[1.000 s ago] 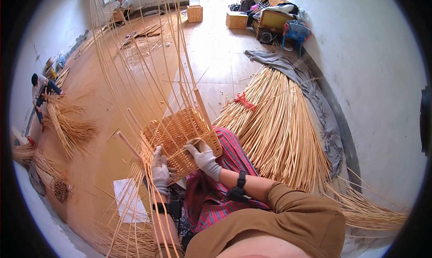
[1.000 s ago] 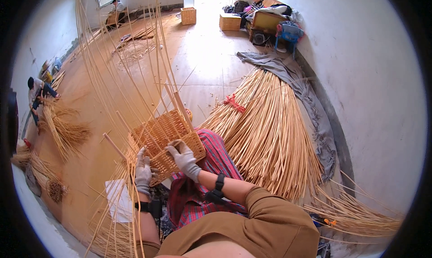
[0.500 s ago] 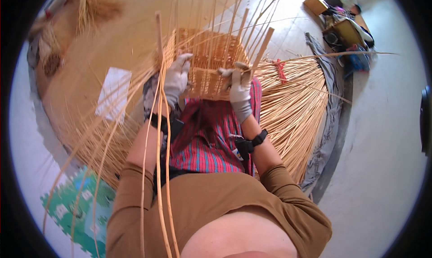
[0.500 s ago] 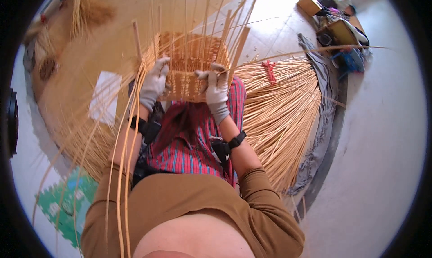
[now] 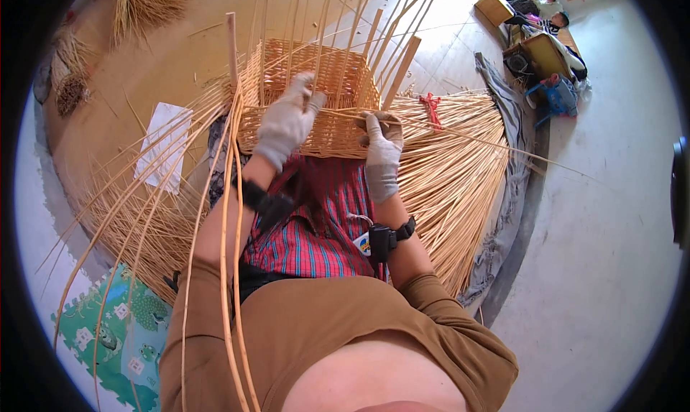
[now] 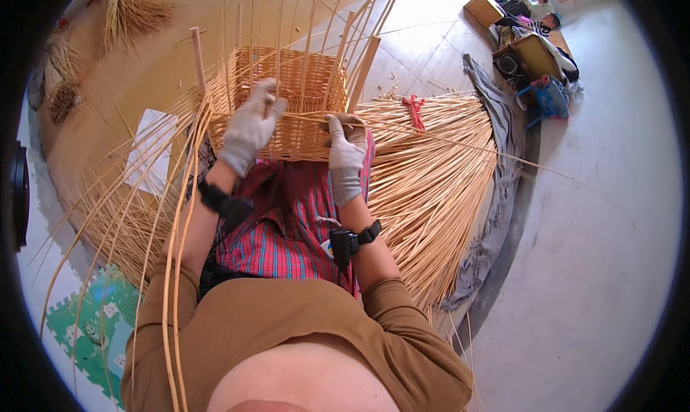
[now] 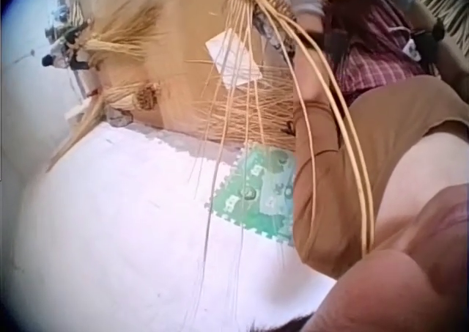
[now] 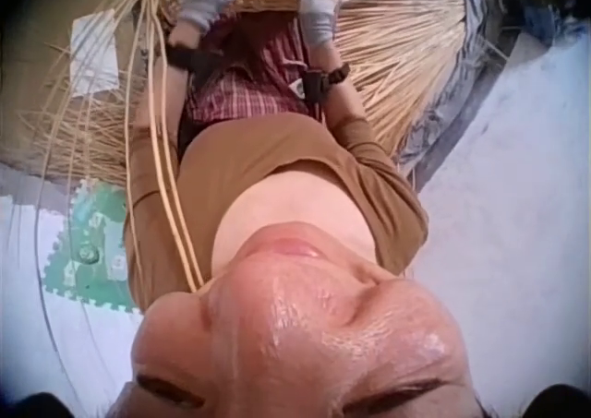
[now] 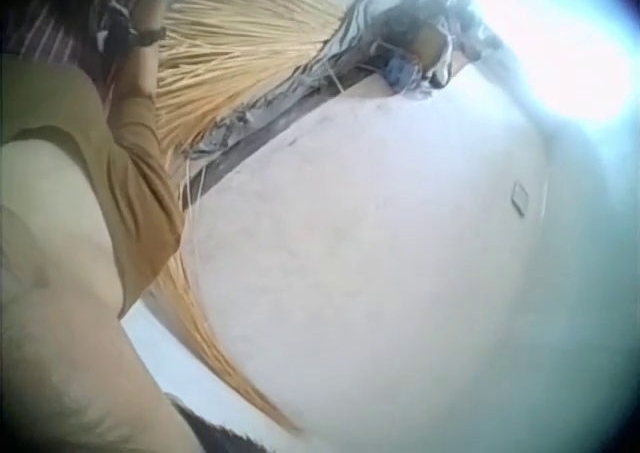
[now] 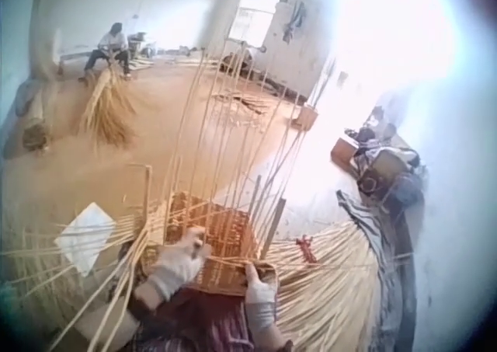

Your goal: Weaving a straw or wicker basket using vertical support stakes.

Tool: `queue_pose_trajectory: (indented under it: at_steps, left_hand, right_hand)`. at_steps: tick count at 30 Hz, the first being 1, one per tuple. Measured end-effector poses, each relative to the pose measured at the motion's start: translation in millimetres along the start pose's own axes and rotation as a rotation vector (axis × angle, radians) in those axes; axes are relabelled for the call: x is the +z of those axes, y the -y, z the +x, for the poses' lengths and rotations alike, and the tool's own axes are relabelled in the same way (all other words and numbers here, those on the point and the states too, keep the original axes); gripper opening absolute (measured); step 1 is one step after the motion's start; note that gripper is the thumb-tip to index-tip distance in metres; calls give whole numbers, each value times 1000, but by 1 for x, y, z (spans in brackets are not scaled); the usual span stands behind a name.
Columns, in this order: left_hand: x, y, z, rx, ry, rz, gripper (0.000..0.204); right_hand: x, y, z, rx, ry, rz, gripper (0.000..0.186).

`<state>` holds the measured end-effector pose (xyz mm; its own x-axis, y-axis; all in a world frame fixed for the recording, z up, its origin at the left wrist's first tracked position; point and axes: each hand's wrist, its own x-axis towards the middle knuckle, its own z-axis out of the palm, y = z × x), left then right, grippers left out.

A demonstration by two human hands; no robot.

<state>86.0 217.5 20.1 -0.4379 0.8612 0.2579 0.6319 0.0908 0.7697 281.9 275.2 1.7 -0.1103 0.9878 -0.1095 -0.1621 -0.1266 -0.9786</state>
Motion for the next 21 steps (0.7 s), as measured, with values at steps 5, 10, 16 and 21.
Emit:
queue_pose_trajectory:
  at_steps: [5,10,16,21]
  left_hand:
    - [18,-6,8,-564,334,-456,41]
    - [17,-5,14,-538,334,-402,37]
    - [30,-22,-10,506,-386,44,45]
    - [72,-50,-38,225,155,461,82]
  right_hand:
    - [87,55,50,-1042,111,-894,41]
    - [33,30,72,-700,113,-111,24]
    - [-70,43,18,-114,-136,-78,15]
    - [1,67,89,-1172,30,-745,40]
